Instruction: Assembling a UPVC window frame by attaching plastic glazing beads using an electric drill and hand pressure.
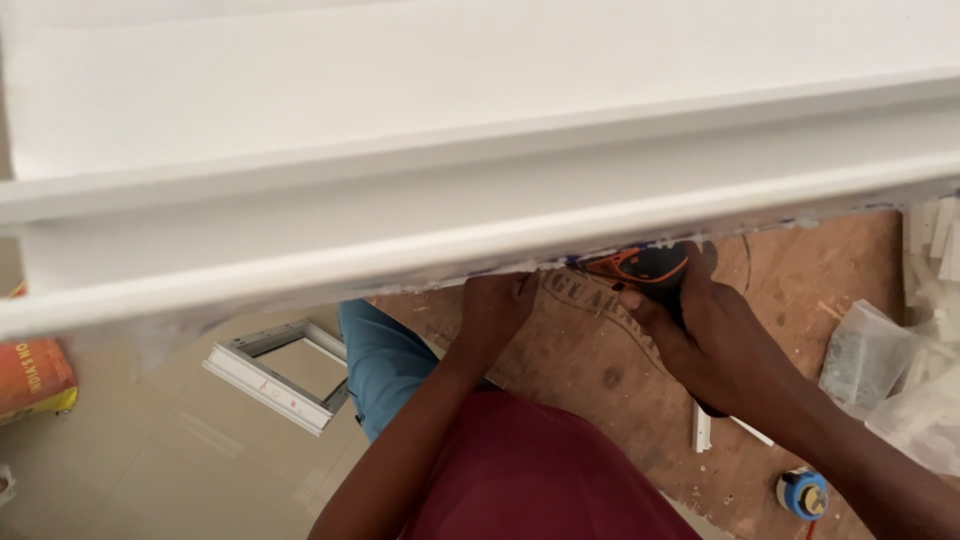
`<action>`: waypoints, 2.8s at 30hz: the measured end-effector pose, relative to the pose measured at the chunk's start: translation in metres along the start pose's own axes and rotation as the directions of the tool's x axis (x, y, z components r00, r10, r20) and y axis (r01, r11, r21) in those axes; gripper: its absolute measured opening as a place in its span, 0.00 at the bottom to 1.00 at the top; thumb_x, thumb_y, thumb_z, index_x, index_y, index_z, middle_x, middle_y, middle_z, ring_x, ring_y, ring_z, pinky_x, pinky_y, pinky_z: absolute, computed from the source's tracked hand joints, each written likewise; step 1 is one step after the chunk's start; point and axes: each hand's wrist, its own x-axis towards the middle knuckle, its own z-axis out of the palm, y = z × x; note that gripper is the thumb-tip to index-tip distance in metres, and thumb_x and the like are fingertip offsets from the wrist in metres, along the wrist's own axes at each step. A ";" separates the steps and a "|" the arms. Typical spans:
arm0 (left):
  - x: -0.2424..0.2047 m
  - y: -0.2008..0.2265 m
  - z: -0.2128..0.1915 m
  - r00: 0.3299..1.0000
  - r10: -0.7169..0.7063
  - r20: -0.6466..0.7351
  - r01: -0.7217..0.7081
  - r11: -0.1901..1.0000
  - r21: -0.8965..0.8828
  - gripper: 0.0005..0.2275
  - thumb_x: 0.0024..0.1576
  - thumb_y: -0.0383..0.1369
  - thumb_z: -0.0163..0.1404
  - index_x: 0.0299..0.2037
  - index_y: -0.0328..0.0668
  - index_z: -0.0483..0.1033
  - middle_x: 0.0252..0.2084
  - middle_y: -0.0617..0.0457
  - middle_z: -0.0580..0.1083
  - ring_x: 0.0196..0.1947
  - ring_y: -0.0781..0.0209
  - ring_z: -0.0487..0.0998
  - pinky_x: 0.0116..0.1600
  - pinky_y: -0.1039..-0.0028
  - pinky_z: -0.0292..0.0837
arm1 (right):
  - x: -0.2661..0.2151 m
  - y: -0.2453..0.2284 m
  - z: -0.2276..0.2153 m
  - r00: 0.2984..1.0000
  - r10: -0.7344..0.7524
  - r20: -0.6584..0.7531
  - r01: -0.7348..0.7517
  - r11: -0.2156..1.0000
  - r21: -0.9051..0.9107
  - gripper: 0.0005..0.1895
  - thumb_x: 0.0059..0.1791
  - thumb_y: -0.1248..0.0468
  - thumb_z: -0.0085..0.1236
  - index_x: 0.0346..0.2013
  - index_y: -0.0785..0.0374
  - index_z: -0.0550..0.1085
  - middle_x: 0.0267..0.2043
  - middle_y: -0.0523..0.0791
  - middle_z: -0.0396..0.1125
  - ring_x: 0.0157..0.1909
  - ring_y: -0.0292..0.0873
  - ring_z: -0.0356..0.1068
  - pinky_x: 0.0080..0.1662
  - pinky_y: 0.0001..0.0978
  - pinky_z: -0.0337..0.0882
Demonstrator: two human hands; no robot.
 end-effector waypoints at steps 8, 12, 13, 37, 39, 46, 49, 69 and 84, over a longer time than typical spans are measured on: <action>0.004 0.022 -0.016 0.996 0.068 -0.062 -0.071 0.997 -0.042 0.08 0.56 0.28 0.59 0.42 0.32 0.81 0.30 0.41 0.78 0.27 0.51 0.79 0.33 0.63 0.73 | 0.007 0.020 0.005 0.995 -0.092 -0.028 0.092 0.996 -0.023 0.30 0.55 0.48 0.48 0.51 0.75 0.58 0.16 0.53 0.66 0.19 0.48 0.68 0.26 0.45 0.68; 0.003 0.020 -0.014 0.999 -0.037 0.026 0.040 0.994 -0.098 0.07 0.58 0.28 0.57 0.43 0.32 0.79 0.32 0.43 0.79 0.27 0.54 0.80 0.32 0.67 0.76 | 0.006 0.013 0.002 0.999 0.012 0.038 -0.011 0.999 -0.045 0.29 0.55 0.47 0.47 0.53 0.73 0.59 0.17 0.53 0.67 0.19 0.50 0.68 0.26 0.47 0.68; 0.004 0.019 -0.013 0.999 -0.036 0.025 0.038 0.994 -0.098 0.07 0.58 0.28 0.57 0.43 0.32 0.79 0.32 0.43 0.79 0.27 0.54 0.80 0.32 0.67 0.76 | 0.006 0.011 0.001 0.999 0.011 0.037 -0.009 0.999 -0.044 0.29 0.55 0.47 0.47 0.53 0.73 0.59 0.17 0.53 0.67 0.19 0.50 0.68 0.26 0.47 0.68; 0.000 0.002 -0.001 1.000 0.022 -0.012 -0.021 0.995 0.102 0.08 0.56 0.34 0.60 0.34 0.35 0.84 0.26 0.43 0.79 0.23 0.51 0.79 0.31 0.62 0.75 | 0.011 0.021 0.007 0.994 -0.014 0.112 0.036 0.979 -0.199 0.42 0.57 0.47 0.43 0.69 0.83 0.47 0.19 0.54 0.69 0.24 0.52 0.72 0.32 0.46 0.71; 0.003 0.012 -0.009 0.984 -0.142 0.104 0.131 0.986 0.103 0.10 0.60 0.37 0.58 0.40 0.39 0.86 0.23 0.41 0.79 0.19 0.51 0.78 0.30 0.62 0.75 | 0.011 0.021 0.007 0.977 -0.211 0.009 0.210 0.966 -0.147 0.47 0.53 0.46 0.48 0.68 0.86 0.46 0.20 0.57 0.70 0.27 0.56 0.72 0.31 0.49 0.71; 0.003 0.024 -0.018 0.999 0.016 -0.039 -0.019 0.996 -0.087 0.10 0.57 0.32 0.57 0.46 0.40 0.84 0.35 0.45 0.82 0.27 0.55 0.82 0.36 0.67 0.78 | 0.011 0.018 0.006 0.990 -0.135 0.038 0.140 0.976 -0.164 0.50 0.53 0.46 0.47 0.72 0.83 0.41 0.23 0.58 0.70 0.28 0.57 0.74 0.33 0.49 0.72; 0.003 0.029 -0.021 0.995 0.043 -0.090 -0.053 0.992 -0.114 0.10 0.56 0.29 0.58 0.48 0.40 0.83 0.39 0.46 0.82 0.35 0.54 0.83 0.41 0.67 0.79 | 0.011 0.019 0.007 0.983 -0.181 0.022 0.183 0.974 -0.137 0.48 0.53 0.46 0.48 0.69 0.84 0.45 0.21 0.57 0.70 0.27 0.56 0.74 0.31 0.48 0.72; 0.005 0.027 -0.019 0.999 -0.037 -0.022 0.034 0.994 -0.102 0.10 0.56 0.30 0.58 0.47 0.42 0.84 0.36 0.45 0.81 0.33 0.51 0.83 0.40 0.65 0.78 | 0.018 0.014 -0.003 0.982 -0.065 0.177 0.110 0.959 -0.260 0.38 0.52 0.45 0.50 0.67 0.67 0.54 0.16 0.53 0.69 0.20 0.55 0.72 0.29 0.47 0.69; 0.004 0.036 -0.029 0.966 0.241 -0.097 -0.241 0.970 0.019 0.19 0.55 0.23 0.57 0.58 0.42 0.75 0.53 0.45 0.74 0.49 0.46 0.78 0.50 0.62 0.77 | -0.020 0.041 -0.021 0.993 -0.112 -0.035 0.101 0.971 -0.218 0.33 0.51 0.42 0.55 0.61 0.59 0.62 0.20 0.48 0.68 0.22 0.50 0.72 0.28 0.45 0.71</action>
